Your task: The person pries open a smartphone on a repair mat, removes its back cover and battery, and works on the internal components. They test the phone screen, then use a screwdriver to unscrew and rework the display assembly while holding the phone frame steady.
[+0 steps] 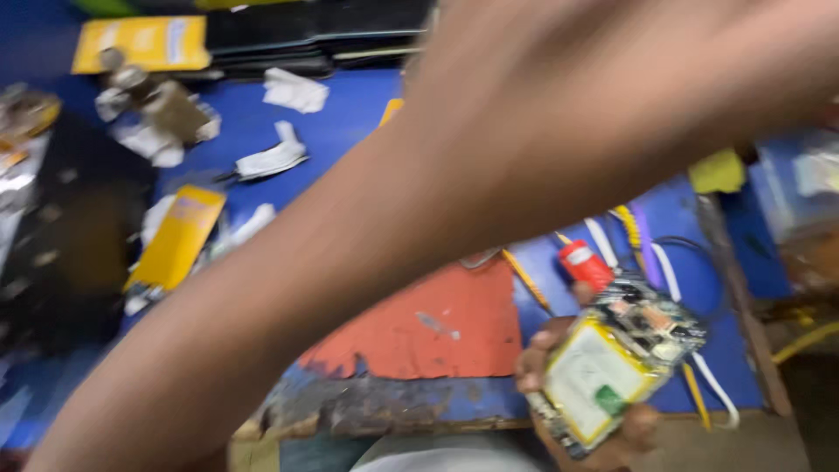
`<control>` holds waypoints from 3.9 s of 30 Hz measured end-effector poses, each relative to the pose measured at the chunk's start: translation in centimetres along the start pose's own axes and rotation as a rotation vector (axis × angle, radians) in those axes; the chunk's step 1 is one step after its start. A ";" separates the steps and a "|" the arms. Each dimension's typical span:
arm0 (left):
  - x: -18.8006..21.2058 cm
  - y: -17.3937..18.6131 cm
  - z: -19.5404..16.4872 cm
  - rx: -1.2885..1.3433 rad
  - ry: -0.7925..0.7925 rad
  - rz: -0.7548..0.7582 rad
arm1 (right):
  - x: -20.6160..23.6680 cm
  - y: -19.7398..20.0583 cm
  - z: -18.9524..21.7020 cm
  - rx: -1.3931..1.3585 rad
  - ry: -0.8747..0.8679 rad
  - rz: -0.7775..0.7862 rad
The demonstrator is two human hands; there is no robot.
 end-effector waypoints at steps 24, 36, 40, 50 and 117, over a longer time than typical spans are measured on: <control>29.9 9.6 -6.4 0.061 0.711 0.434 | -5.7 -5.6 8.1 0.771 0.105 0.065; 32.9 15.1 -3.8 0.199 0.995 0.158 | -3.2 -14.6 -6.5 1.684 0.229 0.856; 33.0 16.7 -4.1 0.248 1.018 0.070 | -2.2 -14.3 -9.8 1.771 0.170 0.934; 31.7 12.2 -5.7 0.275 0.911 0.366 | -3.3 -10.7 -4.5 1.902 0.347 0.184; 25.6 6.4 -4.2 0.677 1.246 0.050 | -0.8 -4.5 -5.2 0.186 -0.598 0.017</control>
Point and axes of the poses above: each hand's wrist, its own x-axis away from the middle knuckle, its own y-axis out of the back of the hand, z = x × y, the point moved 4 cm from there along -x, towards the middle knuckle, and after that the axes turned 12 degrees about -z, right-handed, at the moved point
